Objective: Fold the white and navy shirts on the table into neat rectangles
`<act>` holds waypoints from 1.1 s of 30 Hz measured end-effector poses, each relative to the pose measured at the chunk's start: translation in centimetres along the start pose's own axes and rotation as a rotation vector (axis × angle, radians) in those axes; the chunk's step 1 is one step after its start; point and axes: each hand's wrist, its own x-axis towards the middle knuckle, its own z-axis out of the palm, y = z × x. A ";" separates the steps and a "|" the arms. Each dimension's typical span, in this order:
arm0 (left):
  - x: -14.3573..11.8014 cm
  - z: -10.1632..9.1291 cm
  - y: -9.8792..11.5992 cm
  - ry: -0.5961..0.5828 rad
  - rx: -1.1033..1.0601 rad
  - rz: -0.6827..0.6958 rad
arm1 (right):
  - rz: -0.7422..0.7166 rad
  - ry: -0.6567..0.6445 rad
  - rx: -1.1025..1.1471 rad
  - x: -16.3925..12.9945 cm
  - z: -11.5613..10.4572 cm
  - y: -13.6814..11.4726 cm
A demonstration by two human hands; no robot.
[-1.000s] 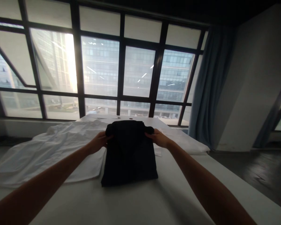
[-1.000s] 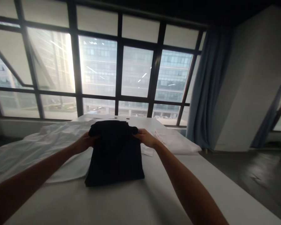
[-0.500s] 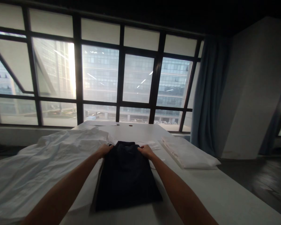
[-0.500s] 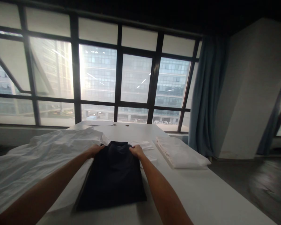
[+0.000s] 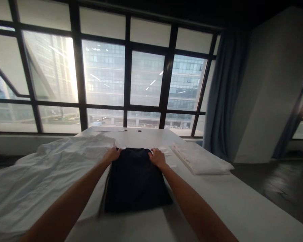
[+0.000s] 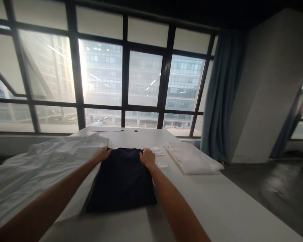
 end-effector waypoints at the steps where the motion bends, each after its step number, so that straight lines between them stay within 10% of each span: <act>1: -0.8 -0.1 0.4 0.013 0.039 0.000 | -0.022 0.002 -0.063 -0.9 -0.3 -0.2; 14: -19.2 -0.8 2.4 -0.255 0.249 0.473 | -0.155 -0.224 -0.149 -12.5 -5.3 -0.6; 23: -21.2 1.3 0.1 -0.314 0.258 0.559 | -0.329 -0.537 -0.200 -16.6 -4.3 -1.1; 33: -20.3 1.5 -1.1 -0.264 0.224 0.521 | -0.271 -0.369 -0.183 -16.0 -4.7 -0.4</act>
